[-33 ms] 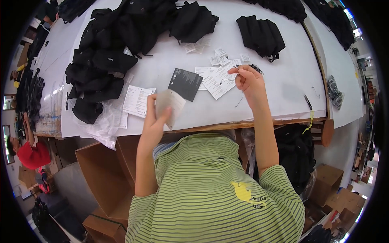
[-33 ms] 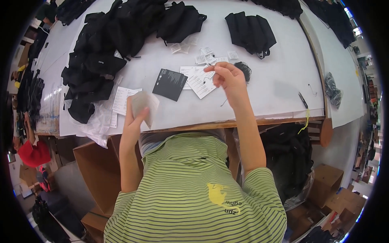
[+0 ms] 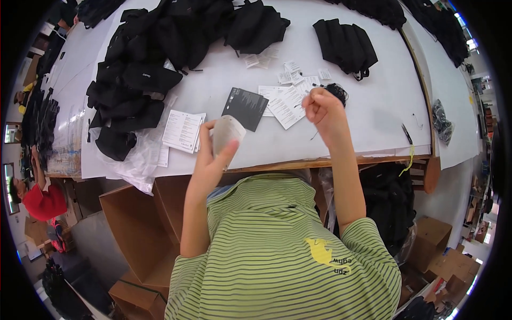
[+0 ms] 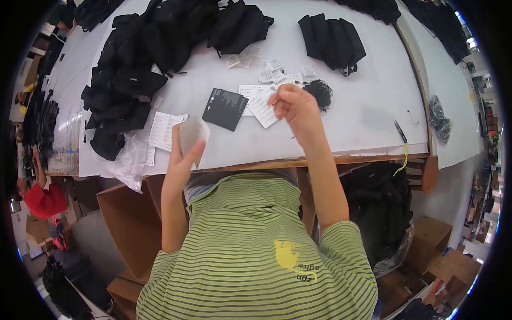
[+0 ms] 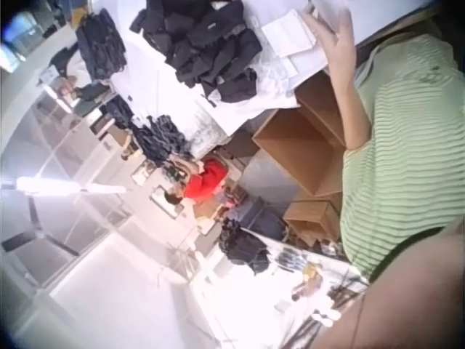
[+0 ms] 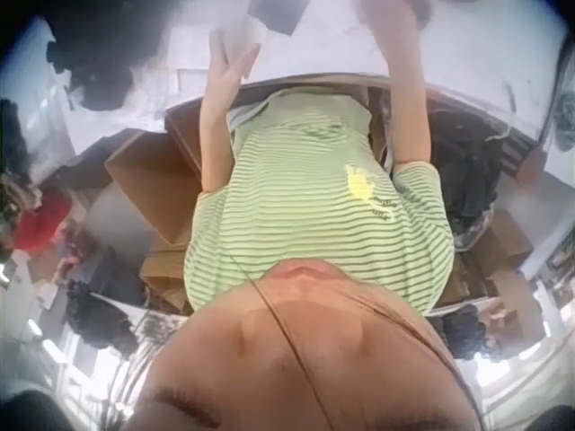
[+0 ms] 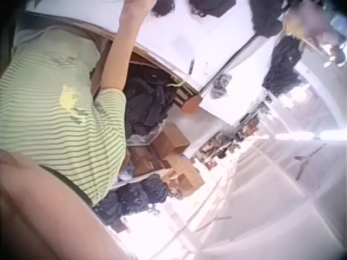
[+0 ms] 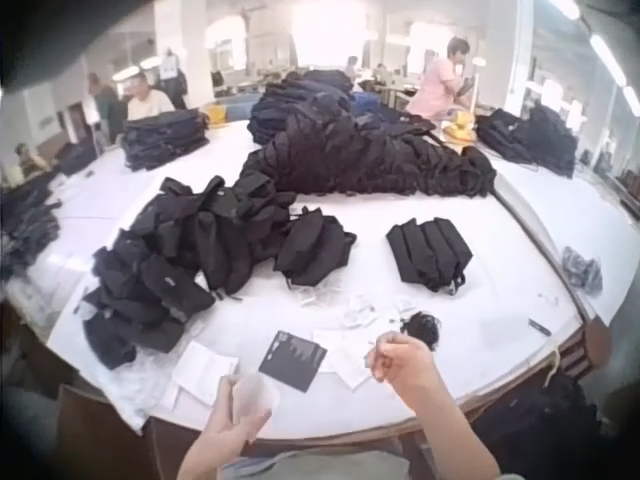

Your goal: Attaching paper labels and cards to black fabric eyewear pouches at a workstation.

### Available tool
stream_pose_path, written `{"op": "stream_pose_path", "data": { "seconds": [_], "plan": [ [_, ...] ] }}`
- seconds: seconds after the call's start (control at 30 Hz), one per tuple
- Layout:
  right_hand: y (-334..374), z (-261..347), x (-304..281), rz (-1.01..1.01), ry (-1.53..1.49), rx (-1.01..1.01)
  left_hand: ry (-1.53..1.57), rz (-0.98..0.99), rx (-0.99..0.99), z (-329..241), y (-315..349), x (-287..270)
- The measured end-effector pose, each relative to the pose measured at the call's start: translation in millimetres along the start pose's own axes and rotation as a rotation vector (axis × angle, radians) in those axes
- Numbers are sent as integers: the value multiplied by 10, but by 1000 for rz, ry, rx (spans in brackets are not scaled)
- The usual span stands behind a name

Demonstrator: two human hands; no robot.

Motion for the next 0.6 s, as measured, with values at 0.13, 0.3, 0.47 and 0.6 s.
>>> {"op": "stream_pose_path", "data": {
  "seconds": [0.13,0.3,0.47,0.6],
  "plan": [
    [410,-530,474,267,1,234,56,46,-69,-61,131,361],
    [496,-521,529,186,184,1,306,70,-175,145,181,531],
    [580,-393,452,107,390,-105,220,-38,-79,111,188,410],
    [654,-264,439,66,528,-230,76,-61,-8,29,208,390]
  ]
}}
Point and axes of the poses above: each hand's wrist, its own y-axis away from the middle knuckle, its own x-axis out of the palm, z = x × y, the point moved 10 cm from there along -y, towards the middle knuckle, and after that the axes turned 7 degrees about -z, right-handed, at the moved point
